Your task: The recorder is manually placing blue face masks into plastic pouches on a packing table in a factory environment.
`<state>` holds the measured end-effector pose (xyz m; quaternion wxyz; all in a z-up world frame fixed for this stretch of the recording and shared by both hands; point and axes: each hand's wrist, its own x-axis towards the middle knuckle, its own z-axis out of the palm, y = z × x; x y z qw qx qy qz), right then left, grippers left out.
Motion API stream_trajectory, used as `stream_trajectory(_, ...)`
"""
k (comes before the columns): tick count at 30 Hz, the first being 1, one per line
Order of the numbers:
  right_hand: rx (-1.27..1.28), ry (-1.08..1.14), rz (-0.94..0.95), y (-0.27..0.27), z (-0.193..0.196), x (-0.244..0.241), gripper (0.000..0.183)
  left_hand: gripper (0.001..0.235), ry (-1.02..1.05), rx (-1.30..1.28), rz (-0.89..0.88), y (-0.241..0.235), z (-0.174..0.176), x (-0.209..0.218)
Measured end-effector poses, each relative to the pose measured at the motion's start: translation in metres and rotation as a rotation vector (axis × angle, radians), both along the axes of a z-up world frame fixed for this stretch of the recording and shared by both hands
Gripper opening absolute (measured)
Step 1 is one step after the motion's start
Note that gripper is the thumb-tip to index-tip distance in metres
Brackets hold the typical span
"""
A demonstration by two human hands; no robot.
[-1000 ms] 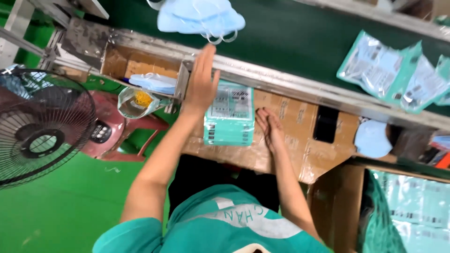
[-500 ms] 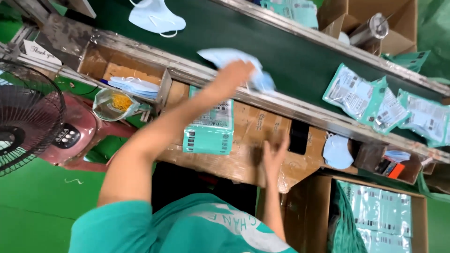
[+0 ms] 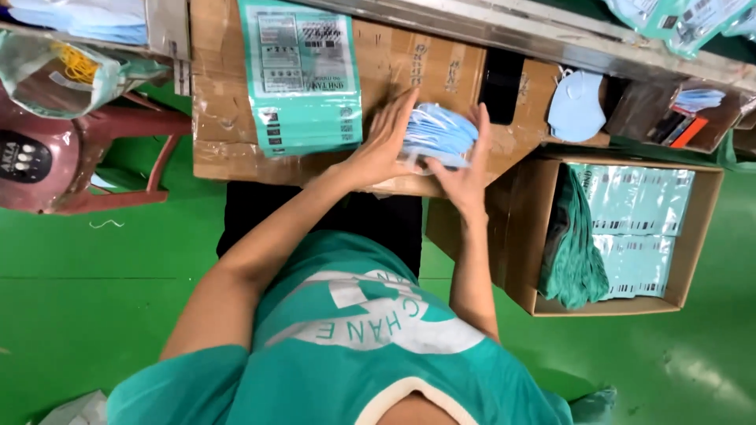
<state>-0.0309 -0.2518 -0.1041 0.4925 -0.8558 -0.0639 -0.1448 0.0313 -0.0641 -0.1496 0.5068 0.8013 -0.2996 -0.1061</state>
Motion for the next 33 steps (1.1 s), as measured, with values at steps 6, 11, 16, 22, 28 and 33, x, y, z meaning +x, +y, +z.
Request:
stream_trajectory(6, 0.409, 0.188, -0.170, 0.001, -0.030, -0.014, 0.106, 0.124, -0.015, -0.050, 0.092, -0.015, -0.037, -0.009)
stream_trajectory(11, 0.193, 0.091, -0.144, -0.010, -0.053, -0.019, 0.106, 0.122, 0.092, -0.144, 0.043, -0.022, -0.041, -0.010)
stream_trajectory(16, 0.440, 0.193, -0.057, -0.006, -0.058, -0.015, 0.120, 0.128, -0.036, -0.080, 0.079, -0.019, -0.034, -0.007)
stream_trajectory(22, 0.467, 0.143, 0.010, -0.002, -0.061, -0.015, 0.120, 0.093, 0.195, -0.081, 0.081, -0.024, -0.061, -0.008)
stream_trajectory(28, 0.321, 0.149, -0.047, -0.008, -0.067, -0.016, 0.102, 0.097, 0.268, -0.039, 0.081, -0.026, -0.033, 0.003)
stream_trajectory(33, 0.283, 0.267, -0.313, -0.051, -0.188, -0.043, 0.053, 0.080, 0.126, -0.067, 0.122, -0.031, -0.074, -0.002)
